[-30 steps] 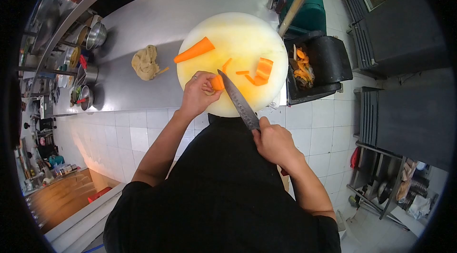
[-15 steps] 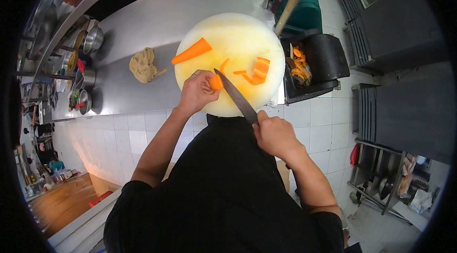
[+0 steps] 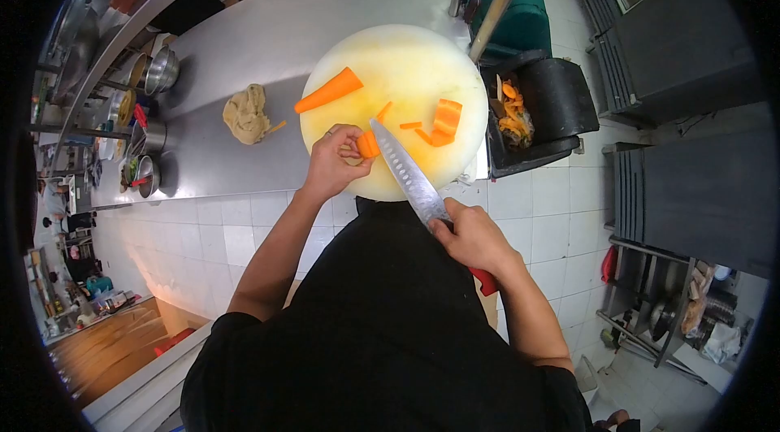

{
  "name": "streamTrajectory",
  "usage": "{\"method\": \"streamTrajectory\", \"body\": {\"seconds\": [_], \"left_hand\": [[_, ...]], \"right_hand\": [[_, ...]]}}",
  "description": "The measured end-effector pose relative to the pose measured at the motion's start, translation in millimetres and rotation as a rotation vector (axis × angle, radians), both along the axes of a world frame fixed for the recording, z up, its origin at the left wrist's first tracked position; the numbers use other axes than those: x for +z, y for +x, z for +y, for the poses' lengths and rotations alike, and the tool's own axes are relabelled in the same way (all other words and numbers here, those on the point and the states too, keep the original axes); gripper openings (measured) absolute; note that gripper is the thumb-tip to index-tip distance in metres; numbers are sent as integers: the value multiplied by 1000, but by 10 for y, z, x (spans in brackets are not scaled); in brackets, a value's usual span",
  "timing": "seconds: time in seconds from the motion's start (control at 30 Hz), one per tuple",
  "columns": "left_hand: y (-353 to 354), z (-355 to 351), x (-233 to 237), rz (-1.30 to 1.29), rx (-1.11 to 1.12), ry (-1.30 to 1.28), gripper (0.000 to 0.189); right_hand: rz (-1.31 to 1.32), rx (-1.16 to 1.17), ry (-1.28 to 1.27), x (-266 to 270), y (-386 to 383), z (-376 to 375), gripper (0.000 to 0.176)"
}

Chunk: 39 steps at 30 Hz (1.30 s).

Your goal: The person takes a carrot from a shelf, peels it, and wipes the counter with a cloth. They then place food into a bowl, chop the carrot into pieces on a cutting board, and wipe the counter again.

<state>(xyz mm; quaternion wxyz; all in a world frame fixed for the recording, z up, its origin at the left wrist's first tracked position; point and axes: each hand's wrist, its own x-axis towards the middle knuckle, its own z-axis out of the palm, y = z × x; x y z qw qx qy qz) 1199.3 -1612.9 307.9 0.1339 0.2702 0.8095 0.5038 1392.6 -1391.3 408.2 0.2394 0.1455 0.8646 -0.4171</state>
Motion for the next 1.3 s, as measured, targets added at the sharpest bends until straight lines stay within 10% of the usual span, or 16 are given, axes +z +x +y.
{"method": "streamTrajectory", "body": {"seconds": [0.4, 0.6, 0.83, 0.93, 1.03, 1.13, 1.3], "left_hand": [[0, 6, -41, 15, 18, 24, 43], [-13, 9, -54, -15, 14, 31, 44], [-120, -102, -26, -414, 17, 148, 37], [-128, -166, 49, -550, 58, 194, 33], [-147, -198, 88, -586, 74, 186, 40], [-112, -204, 273, 9, -41, -285, 45], [89, 12, 439, 521, -120, -311, 80]], "right_hand": [[67, 26, -74, -198, -76, -64, 32], [-152, -267, -633, -225, -13, 80, 23], [-9, -407, -508, -102, 50, 129, 22], [161, -64, 220, -243, 47, 96, 26], [183, -189, 54, -229, 33, 39, 29], [128, -152, 76, -223, 11, 72, 29], [29, -214, -122, -209, -24, 105, 28]]}}
